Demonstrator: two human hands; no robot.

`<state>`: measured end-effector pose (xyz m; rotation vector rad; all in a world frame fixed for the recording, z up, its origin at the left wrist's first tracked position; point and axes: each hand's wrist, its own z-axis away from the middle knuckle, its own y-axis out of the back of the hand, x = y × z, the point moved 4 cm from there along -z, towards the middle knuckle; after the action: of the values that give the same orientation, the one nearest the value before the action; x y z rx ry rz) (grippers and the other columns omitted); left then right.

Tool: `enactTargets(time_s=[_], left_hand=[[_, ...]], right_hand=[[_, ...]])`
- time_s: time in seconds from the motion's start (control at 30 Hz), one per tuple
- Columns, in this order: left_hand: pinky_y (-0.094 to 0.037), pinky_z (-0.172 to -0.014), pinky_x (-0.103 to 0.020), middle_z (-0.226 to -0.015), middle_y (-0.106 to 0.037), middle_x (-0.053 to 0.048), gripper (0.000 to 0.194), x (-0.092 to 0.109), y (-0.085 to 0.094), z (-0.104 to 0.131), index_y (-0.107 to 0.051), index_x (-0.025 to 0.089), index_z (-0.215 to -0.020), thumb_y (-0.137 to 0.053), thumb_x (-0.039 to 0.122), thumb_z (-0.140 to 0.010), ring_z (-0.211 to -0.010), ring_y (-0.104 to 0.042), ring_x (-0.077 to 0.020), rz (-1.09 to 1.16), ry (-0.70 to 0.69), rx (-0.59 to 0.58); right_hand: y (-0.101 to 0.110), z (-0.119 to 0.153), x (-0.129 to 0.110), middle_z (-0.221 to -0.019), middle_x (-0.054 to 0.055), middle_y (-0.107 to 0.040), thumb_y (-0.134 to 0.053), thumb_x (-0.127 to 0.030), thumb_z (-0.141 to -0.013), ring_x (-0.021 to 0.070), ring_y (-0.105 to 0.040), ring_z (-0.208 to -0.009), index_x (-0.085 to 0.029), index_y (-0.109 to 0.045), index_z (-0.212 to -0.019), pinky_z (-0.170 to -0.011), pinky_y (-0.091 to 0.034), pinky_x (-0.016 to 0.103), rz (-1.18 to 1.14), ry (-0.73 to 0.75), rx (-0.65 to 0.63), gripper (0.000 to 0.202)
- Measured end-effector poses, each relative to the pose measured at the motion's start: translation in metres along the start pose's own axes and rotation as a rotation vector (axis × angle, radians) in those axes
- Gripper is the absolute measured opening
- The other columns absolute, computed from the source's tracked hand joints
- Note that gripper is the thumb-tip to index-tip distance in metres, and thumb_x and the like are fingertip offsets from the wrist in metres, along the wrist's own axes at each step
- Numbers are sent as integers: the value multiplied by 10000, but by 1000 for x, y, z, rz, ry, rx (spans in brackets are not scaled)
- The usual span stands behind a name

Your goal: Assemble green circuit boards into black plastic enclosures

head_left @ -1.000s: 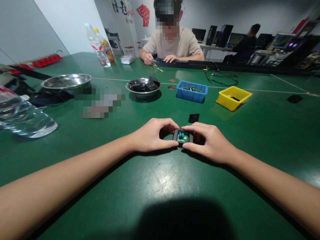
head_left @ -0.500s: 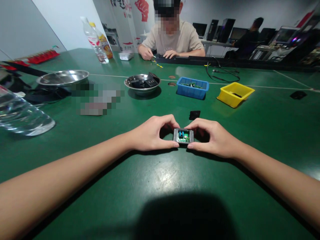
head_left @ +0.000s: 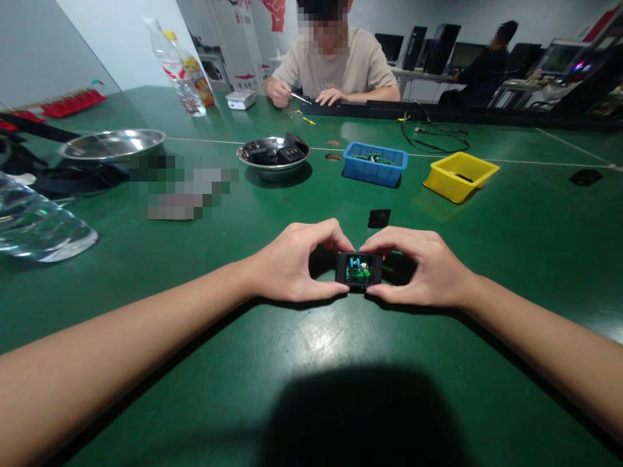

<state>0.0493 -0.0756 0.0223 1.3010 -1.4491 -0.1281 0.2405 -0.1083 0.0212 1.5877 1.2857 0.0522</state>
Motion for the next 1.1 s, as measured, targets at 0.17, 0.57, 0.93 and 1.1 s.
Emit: enactTargets(time_s=[0.17,0.57,0.93,1.1], left_hand=[[-533,-776,-288,-957,-721,-63,345,2,0,0,-619,156,-968,-791,298,-705,-852,-685,-185,-23,-50,16],[-536,-738,-274,-936,-714,-68,331,6,0,1,-592,160,-966,-779,287,-724,-834,-692,-180,-80,-168,55],[-537,-696,-261,-895,-718,-57,360,8,2,3,-593,160,-954,-796,306,-696,-775,-694,-171,-103,-180,83],[-537,-675,-268,-858,-709,-54,370,10,2,4,-601,156,-945,-799,329,-685,-739,-685,-169,-92,-205,119]], right_hand=[[1,0,-1,-987,66,-726,-768,-303,-755,200,-684,-862,-212,-654,-1082,-802,-555,322,19,69,28,358],[1,1,-4,-1016,84,-724,-768,-275,-769,208,-684,-923,-202,-628,-1100,-836,-568,338,33,167,57,367],[1,2,-5,-980,61,-737,-776,-310,-753,184,-702,-839,-204,-639,-1104,-755,-574,287,32,134,74,391],[3,5,-7,-948,48,-740,-807,-315,-719,163,-705,-778,-192,-641,-1117,-708,-573,253,-5,126,113,448]])
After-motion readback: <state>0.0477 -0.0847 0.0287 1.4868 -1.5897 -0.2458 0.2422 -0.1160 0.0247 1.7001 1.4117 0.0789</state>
